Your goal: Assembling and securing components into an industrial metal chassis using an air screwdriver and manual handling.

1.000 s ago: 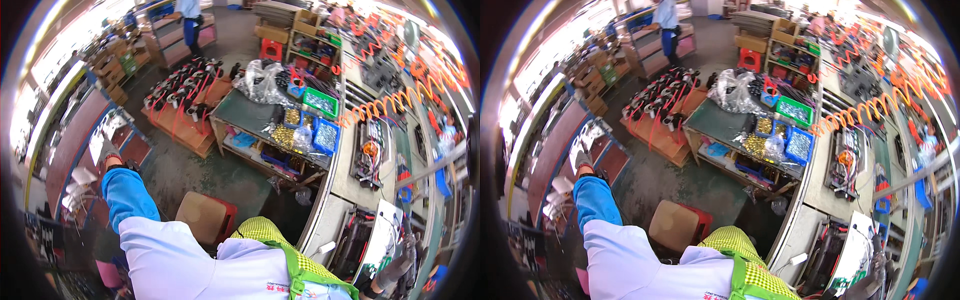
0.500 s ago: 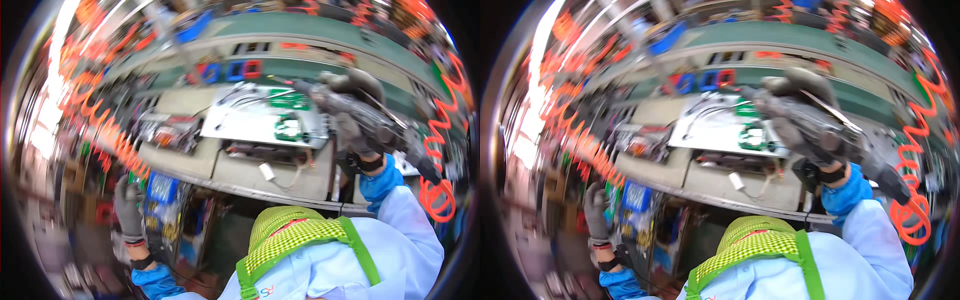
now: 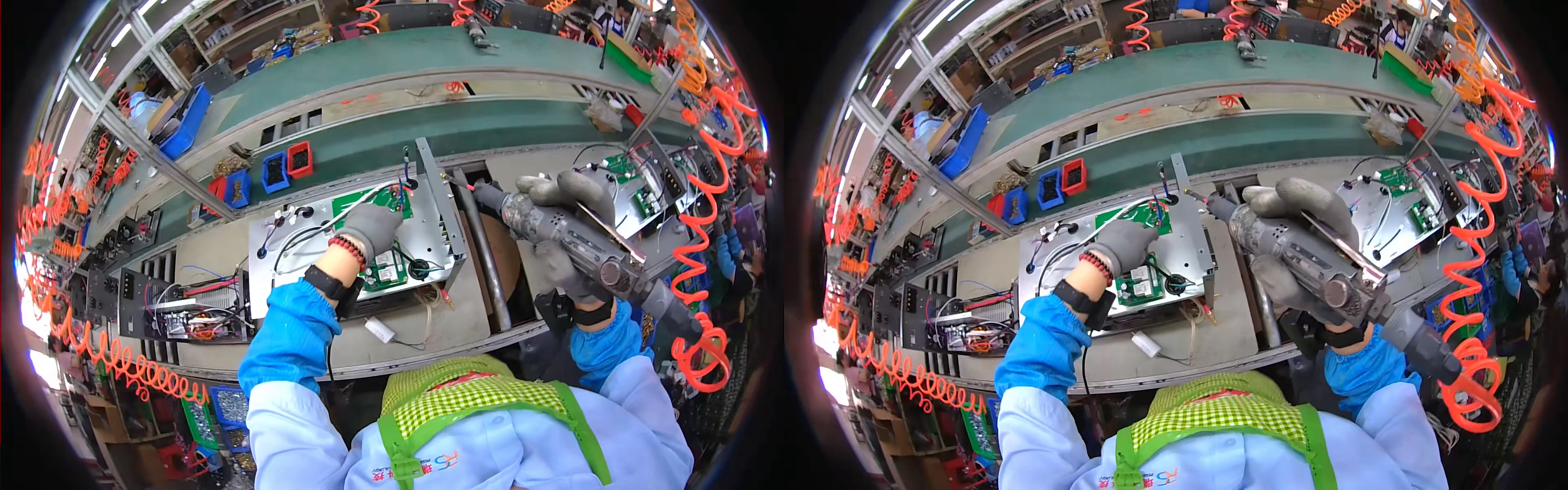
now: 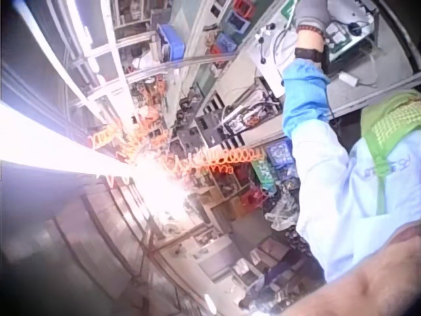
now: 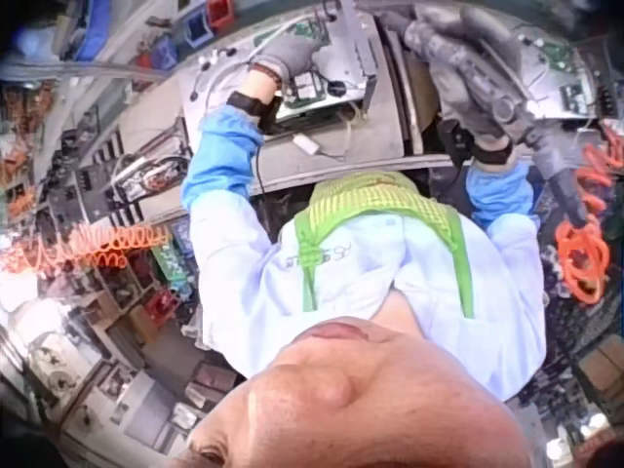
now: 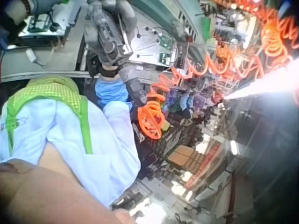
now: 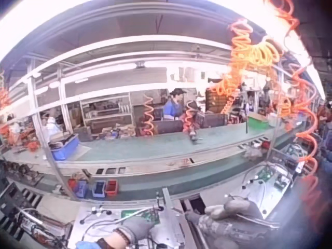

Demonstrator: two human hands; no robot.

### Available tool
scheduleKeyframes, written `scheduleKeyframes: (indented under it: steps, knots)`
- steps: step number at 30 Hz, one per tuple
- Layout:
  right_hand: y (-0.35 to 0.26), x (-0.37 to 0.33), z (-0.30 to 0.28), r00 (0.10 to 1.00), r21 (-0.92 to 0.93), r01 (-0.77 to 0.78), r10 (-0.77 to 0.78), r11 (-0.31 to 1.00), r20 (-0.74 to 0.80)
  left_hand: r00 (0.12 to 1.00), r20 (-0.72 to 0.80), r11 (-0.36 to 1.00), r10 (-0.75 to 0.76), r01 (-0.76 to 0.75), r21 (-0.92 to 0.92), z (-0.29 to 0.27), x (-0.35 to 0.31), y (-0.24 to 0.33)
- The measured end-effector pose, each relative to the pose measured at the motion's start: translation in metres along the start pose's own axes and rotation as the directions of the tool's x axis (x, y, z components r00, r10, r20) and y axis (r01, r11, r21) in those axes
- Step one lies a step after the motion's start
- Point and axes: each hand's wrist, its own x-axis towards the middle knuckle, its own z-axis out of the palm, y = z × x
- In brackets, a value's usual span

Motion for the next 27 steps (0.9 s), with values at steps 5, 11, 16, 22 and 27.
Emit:
scheduleKeyframes:
  steps: [5, 11, 16, 22, 27]
  knots:
    - [0.016, 0.01, 0.018, 0.998, -0.056, -0.034, 0.031, 0.998, -0.054, 0.926, 0.372, 0.998, 0.06, -0.045, -0.047, 0.006, 0.012, -0.033]
    - [0.04, 0.017, 0.033, 0.997, -0.078, -0.051, 0.046, 0.996, -0.062, 0.928, 0.344, 0.966, 0.141, -0.053, -0.253, 0.015, 0.016, -0.052]
    - [0.045, 0.022, 0.034, 0.997, -0.047, -0.065, 0.063, 0.997, -0.053, 0.994, 0.069, 0.828, 0.082, -0.029, -0.559, 0.009, 0.016, -0.036]
    - [0.045, 0.019, 0.034, 0.976, -0.046, -0.183, 0.176, 0.982, -0.129, 0.972, 0.237, 0.089, 0.011, 0.235, -0.968, 0.024, 0.026, 0.0]
    - [0.05, 0.022, 0.033, 0.977, -0.029, -0.196, 0.193, 0.98, -0.086, 0.975, 0.203, -0.31, 0.091, 0.221, -0.925, 0.048, 0.038, 0.007]
